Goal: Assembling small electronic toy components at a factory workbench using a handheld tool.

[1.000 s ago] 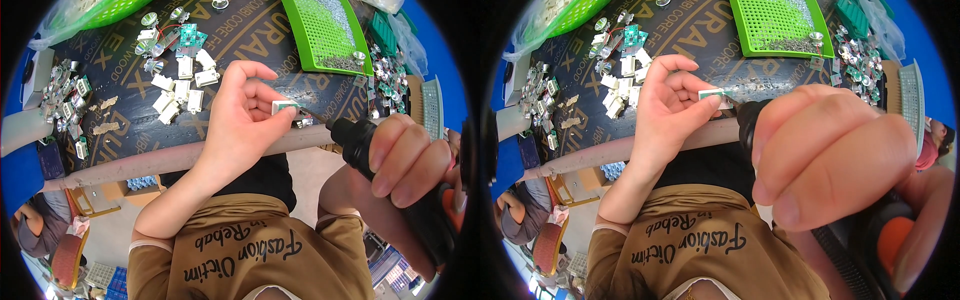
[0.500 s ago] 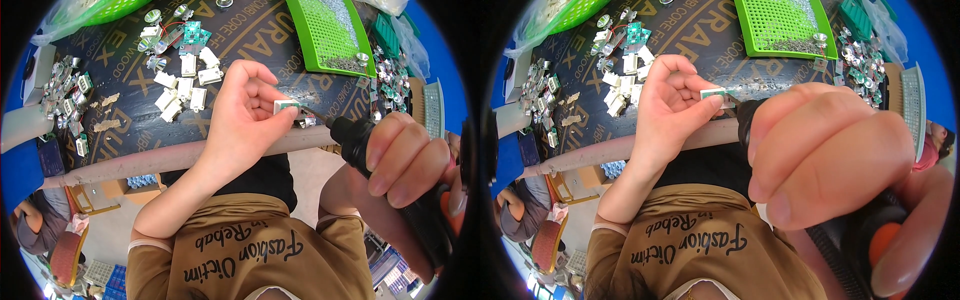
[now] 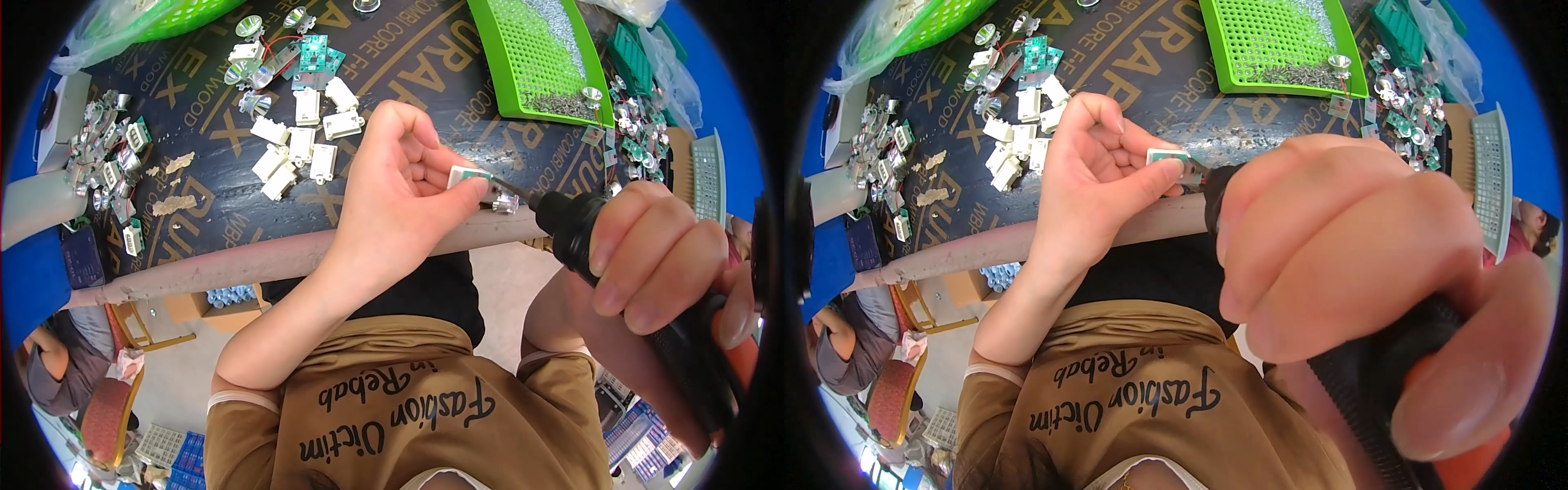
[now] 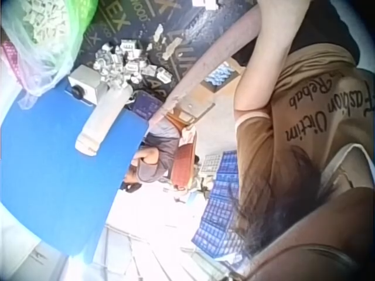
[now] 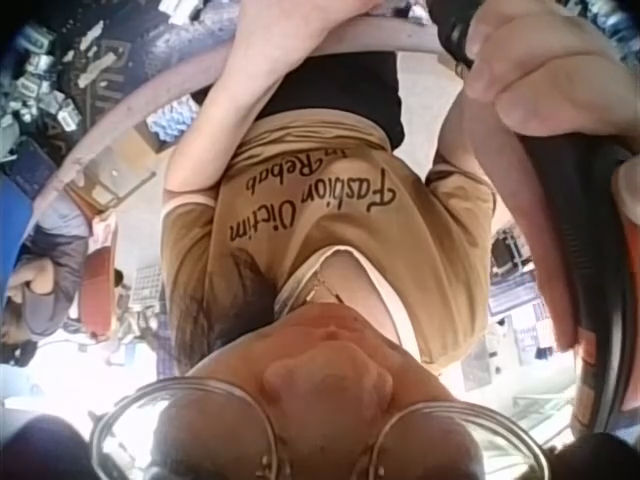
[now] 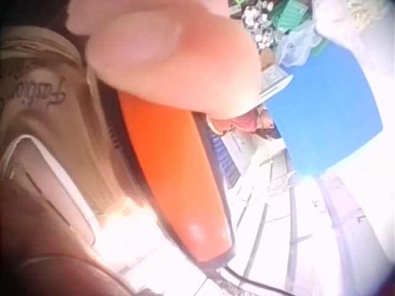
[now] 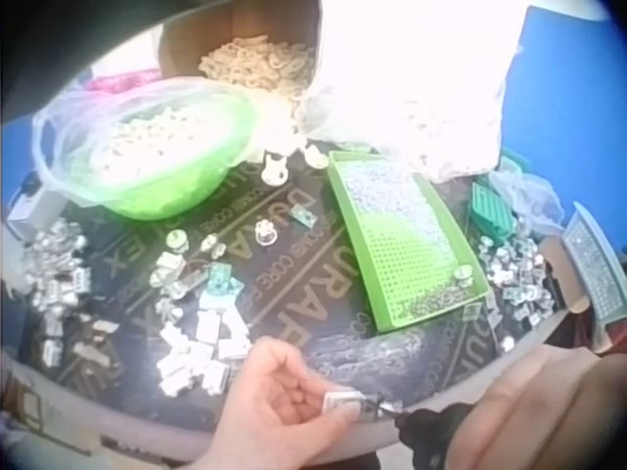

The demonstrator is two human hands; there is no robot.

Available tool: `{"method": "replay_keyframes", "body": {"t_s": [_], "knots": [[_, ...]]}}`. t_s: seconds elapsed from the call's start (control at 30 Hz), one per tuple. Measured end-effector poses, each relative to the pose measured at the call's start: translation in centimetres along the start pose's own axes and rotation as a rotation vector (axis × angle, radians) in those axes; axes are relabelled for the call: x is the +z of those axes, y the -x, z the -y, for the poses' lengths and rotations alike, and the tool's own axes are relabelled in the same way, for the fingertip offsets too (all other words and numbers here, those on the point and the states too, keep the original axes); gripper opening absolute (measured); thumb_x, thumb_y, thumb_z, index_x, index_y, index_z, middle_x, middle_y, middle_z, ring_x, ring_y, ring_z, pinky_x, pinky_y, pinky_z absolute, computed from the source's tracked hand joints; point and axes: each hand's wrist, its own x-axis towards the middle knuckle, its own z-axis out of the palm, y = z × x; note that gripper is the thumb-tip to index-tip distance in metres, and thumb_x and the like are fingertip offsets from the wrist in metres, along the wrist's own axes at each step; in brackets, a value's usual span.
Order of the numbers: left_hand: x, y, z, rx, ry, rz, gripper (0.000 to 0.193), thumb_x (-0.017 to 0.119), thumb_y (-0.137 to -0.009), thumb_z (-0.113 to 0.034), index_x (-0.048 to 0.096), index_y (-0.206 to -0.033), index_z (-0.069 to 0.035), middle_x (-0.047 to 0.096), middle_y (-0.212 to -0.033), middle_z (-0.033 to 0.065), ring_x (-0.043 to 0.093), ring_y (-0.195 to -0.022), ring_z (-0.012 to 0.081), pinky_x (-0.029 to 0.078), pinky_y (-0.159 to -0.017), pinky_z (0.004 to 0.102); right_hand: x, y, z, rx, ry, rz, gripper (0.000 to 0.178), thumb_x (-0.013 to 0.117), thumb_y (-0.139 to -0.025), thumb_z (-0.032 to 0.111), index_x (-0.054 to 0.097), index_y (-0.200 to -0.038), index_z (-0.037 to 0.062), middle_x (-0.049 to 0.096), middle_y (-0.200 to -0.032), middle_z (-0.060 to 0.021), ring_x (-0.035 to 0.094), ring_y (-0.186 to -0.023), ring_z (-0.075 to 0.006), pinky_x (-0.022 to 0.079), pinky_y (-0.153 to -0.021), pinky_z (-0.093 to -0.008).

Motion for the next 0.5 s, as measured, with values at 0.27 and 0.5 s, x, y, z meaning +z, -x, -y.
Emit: {"method": "replay_keyframes", "body": {"t_s": [0.27, 0.5], "knots": [[0.1, -0.3, -0.2, 0.009, 0.0, 0.026, 0.039, 0.06, -0.072, 0.009, 0.033, -0.095, -0.006, 0.055, -0.084, 0.009, 0.056, -0.072, 0.0109, 0.047, -0.062, 0.0215, 0.4, -1.3, 2.0, -0.036, 0.069, -0.125, 0.058, 0.07, -0.057, 0.061, 0.05, -0.09, 0.0185, 0.048, -0.067, 0.0048, 0.045, -0.05, -0.0047, 0.033, -0.049, -0.0168], [-0.2, -0.4, 0.2, 0.119, 0.095, 0.151, 0.032, 0.056, -0.071, 0.01, 0.04, -0.095, -0.004, 0.046, -0.089, 0.0034, 0.048, -0.083, 0.0098, 0.043, -0.071, 0.0228, -4.6, -5.8, 1.1, 0.019, -0.21, -0.384, 0.076, 0.054, -0.056, 0.074, 0.054, -0.094, 0.008, 0.038, -0.067, -0.0028, 0.036, -0.059, -0.0132, 0.026, -0.057, -0.0272]]}}
